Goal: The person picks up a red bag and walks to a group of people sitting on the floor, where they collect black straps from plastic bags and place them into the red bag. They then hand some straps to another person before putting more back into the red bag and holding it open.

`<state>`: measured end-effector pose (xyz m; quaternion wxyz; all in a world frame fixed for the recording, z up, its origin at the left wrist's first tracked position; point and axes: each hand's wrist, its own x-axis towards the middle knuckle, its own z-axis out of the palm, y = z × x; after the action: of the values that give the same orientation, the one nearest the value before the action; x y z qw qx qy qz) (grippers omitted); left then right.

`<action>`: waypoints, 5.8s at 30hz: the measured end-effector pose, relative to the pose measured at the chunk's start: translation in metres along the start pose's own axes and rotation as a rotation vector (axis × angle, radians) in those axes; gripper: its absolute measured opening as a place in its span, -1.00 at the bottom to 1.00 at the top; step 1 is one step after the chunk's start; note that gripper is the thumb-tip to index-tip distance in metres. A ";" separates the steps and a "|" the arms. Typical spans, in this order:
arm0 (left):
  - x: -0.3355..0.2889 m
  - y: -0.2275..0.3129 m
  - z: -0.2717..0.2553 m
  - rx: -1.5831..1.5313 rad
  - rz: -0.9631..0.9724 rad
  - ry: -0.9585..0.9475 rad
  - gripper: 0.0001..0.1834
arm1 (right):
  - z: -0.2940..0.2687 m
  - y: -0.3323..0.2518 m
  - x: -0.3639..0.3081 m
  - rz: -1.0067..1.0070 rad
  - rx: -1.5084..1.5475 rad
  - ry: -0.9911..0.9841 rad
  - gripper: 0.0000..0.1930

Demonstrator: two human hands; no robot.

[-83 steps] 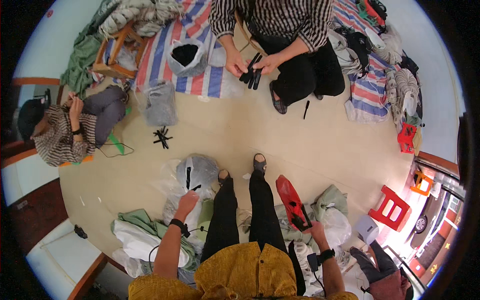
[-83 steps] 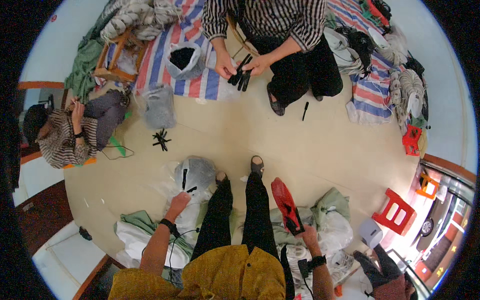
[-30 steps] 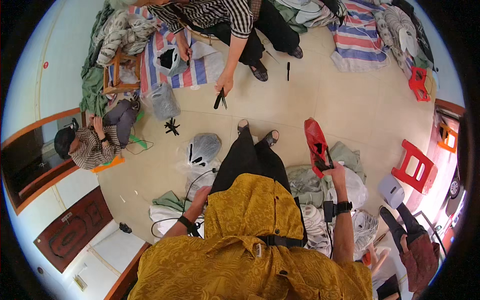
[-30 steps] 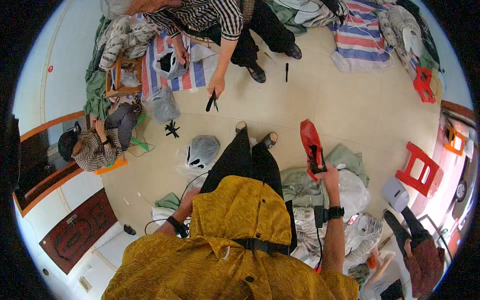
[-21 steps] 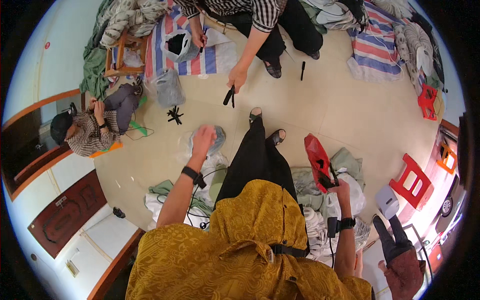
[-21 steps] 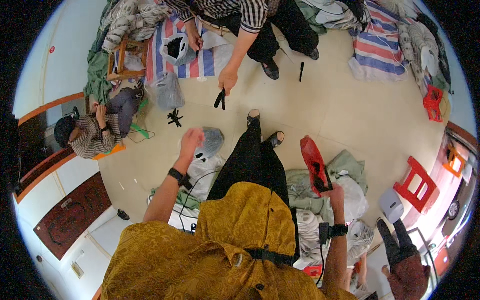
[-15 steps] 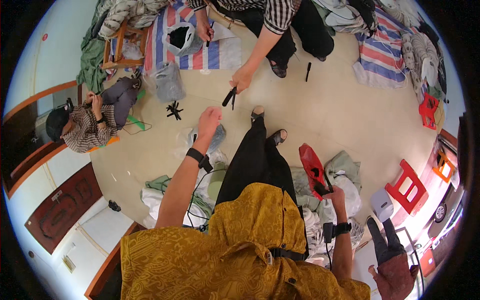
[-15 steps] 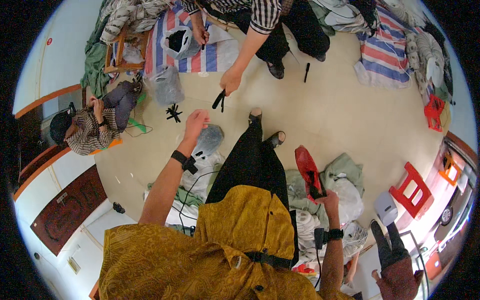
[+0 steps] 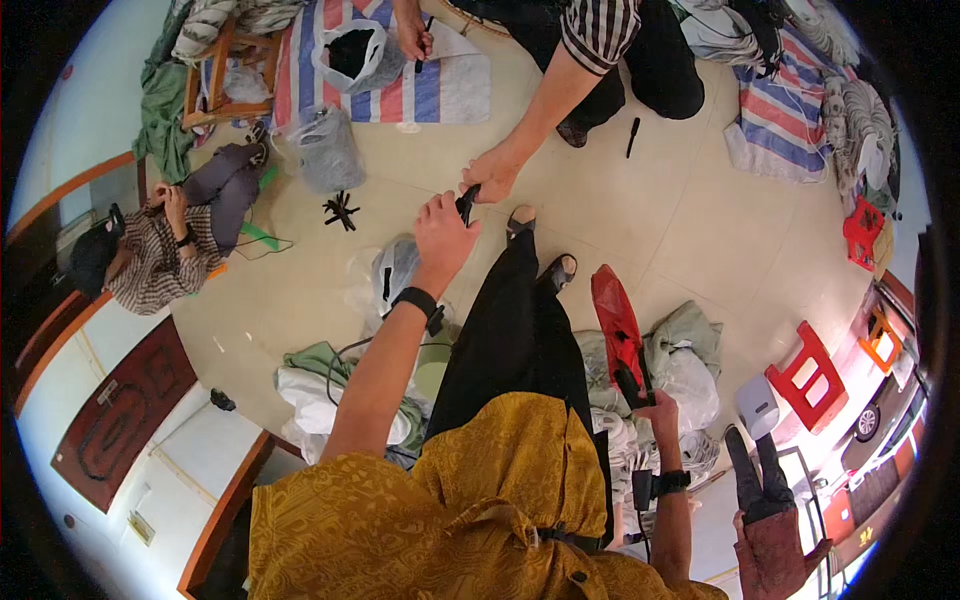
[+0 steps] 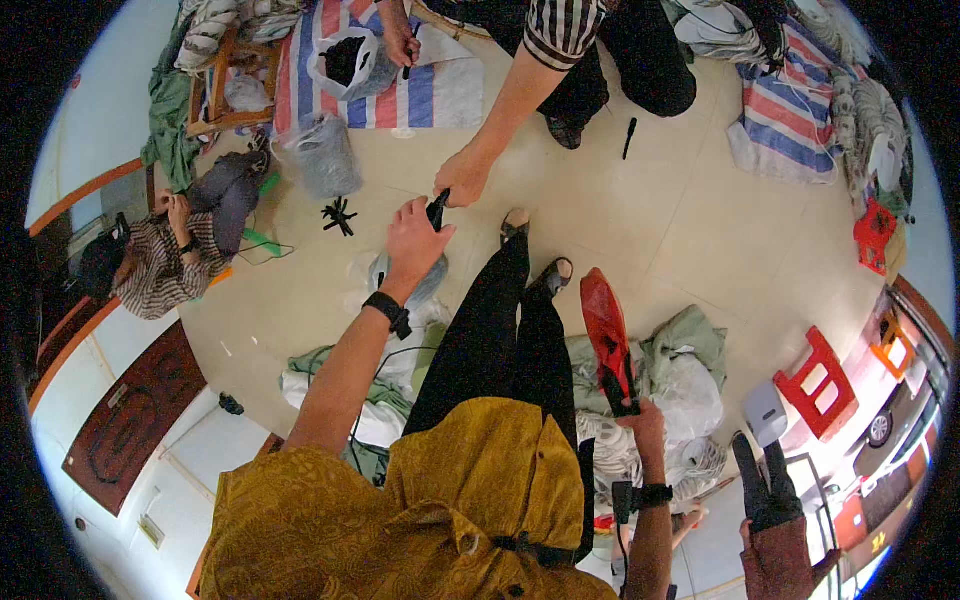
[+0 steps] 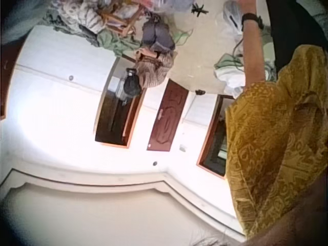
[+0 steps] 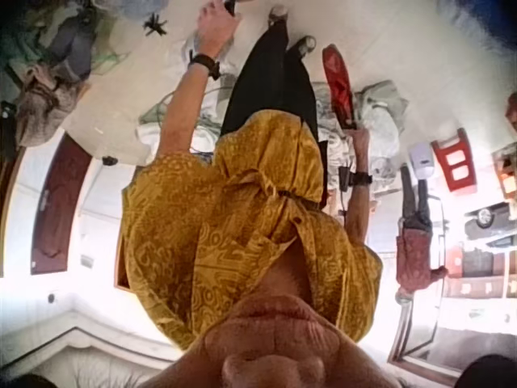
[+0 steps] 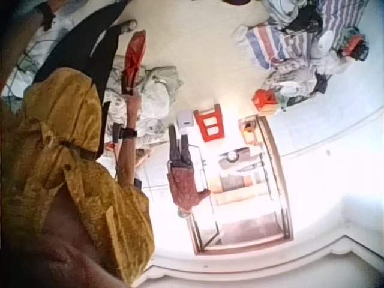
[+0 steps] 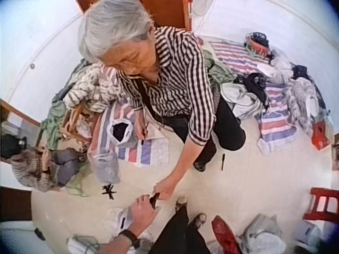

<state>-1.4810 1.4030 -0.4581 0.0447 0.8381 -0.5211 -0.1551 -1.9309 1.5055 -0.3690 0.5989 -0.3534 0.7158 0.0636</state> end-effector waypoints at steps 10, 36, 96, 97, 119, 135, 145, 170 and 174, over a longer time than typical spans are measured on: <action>0.015 -0.028 0.024 -0.453 -0.303 -0.516 -0.76 | 0.012 -0.020 0.003 0.074 -0.131 -0.049 -0.66; -0.118 0.061 -0.074 -2.047 -0.514 -1.177 -0.60 | 0.043 -0.110 0.025 -0.243 0.720 -0.512 -0.57; -0.119 0.052 -0.071 -2.020 -0.548 -0.982 -0.57 | 0.152 -0.254 0.076 -0.341 0.566 -0.535 -0.85; -0.114 0.047 -0.070 -2.039 -0.557 -0.978 -0.57 | 0.155 -0.258 0.080 -0.336 0.592 -0.511 -0.85; -0.018 -0.006 -0.058 -1.911 -0.599 -1.014 -0.71 | 0.173 -0.343 0.132 -0.394 0.422 -0.433 -0.77; -0.047 0.026 -0.053 -1.942 -0.636 -0.998 -0.65 | 0.170 -0.305 0.117 -0.364 0.728 -0.387 -0.85; -0.069 0.047 -0.041 -1.879 -0.596 -0.965 -0.70 | 0.144 -0.270 0.110 -0.374 0.728 -0.238 -0.85; 0.013 0.114 0.024 -1.568 -0.568 -0.829 -0.75 | 0.029 -0.090 0.072 -0.289 0.960 0.023 -0.80; 0.014 0.121 0.024 -1.561 -0.595 -0.836 -0.74 | 0.024 -0.079 0.071 -0.297 1.047 0.030 -0.79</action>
<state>-1.5869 1.3382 -0.4551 0.3623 0.5460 -0.0069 -0.7554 -1.8676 1.4290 -0.4140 0.6870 -0.1064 0.6027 -0.3918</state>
